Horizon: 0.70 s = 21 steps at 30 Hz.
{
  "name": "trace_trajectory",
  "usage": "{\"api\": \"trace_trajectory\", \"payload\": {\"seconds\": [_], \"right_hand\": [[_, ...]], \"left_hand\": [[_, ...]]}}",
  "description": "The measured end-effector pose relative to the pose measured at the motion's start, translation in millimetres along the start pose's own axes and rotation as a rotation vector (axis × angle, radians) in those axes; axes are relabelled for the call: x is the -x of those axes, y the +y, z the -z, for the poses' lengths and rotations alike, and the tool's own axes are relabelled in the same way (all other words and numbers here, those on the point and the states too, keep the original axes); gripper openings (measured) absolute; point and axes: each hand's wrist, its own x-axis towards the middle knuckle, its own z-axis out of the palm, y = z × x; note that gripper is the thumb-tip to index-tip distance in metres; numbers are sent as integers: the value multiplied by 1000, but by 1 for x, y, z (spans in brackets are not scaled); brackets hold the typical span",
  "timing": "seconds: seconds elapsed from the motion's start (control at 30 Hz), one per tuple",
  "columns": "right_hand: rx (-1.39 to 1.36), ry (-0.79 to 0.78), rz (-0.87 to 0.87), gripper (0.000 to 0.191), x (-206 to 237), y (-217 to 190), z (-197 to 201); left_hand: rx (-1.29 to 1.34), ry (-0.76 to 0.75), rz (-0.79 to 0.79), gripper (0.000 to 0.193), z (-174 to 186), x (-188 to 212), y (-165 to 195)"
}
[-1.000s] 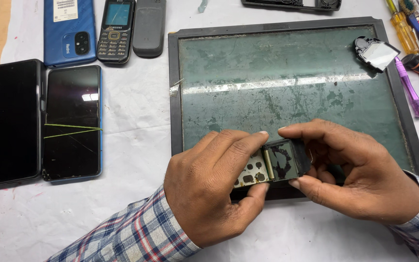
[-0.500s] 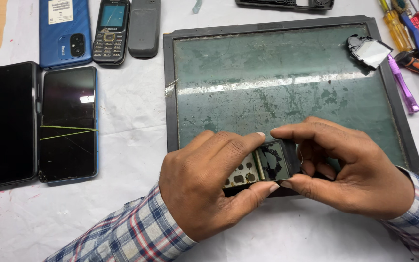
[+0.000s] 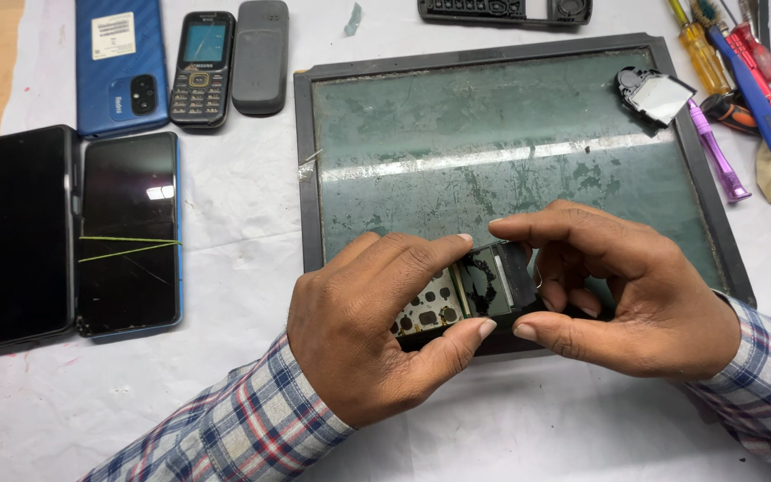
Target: The person reassembles a feature phone by hand, aligning the keypad membrane and display board, then fitting the black plastic frame over the assembly and pressing the parts together. At the end they pick up a smartphone and interact with its screen.
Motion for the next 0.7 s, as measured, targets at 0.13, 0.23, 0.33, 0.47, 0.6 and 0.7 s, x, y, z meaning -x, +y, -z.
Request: {"api": "trace_trajectory", "payload": {"seconds": [0.13,0.23,0.33,0.47,0.6,0.7], "right_hand": [[6,-4,-29,64,-2,0,-1],[-18,-4,-47,61,-2,1,0],[-34,2,-33,59,-1,3,1],[-85,6,-56,57,-1,6,0],[-146,70,-97,50,2,8,2],[-228,146,-82,45,1,10,10]], "left_hand": [[-8,-8,0,53,1,1,2],[9,-22,1,54,2,2,2],[31,-38,16,53,3,1,1],[60,-51,50,51,3,0,1],[78,-60,104,48,3,-2,0],[79,-83,216,44,2,-2,0]]}}
